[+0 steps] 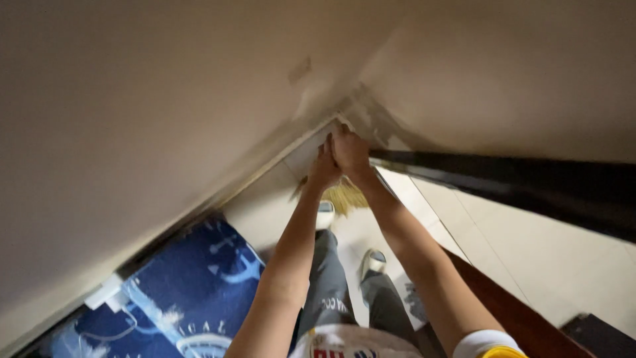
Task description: The person wipes a shelf and a desk with a cloth, then picks up a document and places it into a printer. Finally, the person sweeps the floor with a broom.
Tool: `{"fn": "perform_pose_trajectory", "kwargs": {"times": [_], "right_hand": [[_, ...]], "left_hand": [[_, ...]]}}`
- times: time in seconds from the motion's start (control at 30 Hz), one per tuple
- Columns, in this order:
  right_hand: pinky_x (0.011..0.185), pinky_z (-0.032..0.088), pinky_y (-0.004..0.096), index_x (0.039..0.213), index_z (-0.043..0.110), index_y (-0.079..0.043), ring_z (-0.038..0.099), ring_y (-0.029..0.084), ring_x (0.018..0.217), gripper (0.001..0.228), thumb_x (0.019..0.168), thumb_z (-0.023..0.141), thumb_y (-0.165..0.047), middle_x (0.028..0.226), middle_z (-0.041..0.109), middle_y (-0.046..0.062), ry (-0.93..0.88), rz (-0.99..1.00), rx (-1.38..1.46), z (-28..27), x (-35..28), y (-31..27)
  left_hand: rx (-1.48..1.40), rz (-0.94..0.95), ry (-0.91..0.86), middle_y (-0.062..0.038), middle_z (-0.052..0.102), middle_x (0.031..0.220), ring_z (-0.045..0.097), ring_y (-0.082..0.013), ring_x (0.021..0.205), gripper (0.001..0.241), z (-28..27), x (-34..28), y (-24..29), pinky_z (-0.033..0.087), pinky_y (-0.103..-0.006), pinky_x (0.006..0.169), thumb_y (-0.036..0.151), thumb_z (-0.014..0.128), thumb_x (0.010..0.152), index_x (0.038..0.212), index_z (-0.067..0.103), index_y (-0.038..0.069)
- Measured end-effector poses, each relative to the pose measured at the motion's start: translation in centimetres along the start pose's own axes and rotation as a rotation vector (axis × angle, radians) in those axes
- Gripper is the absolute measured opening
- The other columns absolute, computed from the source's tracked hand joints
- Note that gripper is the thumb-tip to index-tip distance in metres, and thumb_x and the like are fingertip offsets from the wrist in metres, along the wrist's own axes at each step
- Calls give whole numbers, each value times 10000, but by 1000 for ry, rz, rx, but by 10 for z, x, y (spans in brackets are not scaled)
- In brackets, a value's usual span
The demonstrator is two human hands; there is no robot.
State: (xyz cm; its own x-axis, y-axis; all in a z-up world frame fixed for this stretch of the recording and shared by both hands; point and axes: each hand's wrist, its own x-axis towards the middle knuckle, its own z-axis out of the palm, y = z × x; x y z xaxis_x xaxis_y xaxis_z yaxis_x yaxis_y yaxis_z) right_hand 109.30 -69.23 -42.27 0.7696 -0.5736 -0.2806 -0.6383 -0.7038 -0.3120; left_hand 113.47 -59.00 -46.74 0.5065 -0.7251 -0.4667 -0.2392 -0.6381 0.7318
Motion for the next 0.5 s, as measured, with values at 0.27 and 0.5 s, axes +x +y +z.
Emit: {"fn": "perform_pose_trajectory", "kwargs": {"times": [0.27,0.5], "right_hand": [[710,569,535,1095,677,-20,694,468,790,287,957,624,-265,923,689,279,-76,202,308,66,-183,40],[738,539,572,1210,651,-84,665,498,852,357,864,640,-172,903,697,276,-39,141,446,91,-326,97]], "left_hand": [[114,-97,-274,-155,684,1329,677,-340,1198,570,84,-128,-38,542,-475,994,348,673,901,1427,522,187],[96,-122,-261,-184,660,1253,656,-405,1114,797,166,-246,-21,519,-533,917,209,643,896,1601,295,339]]}}
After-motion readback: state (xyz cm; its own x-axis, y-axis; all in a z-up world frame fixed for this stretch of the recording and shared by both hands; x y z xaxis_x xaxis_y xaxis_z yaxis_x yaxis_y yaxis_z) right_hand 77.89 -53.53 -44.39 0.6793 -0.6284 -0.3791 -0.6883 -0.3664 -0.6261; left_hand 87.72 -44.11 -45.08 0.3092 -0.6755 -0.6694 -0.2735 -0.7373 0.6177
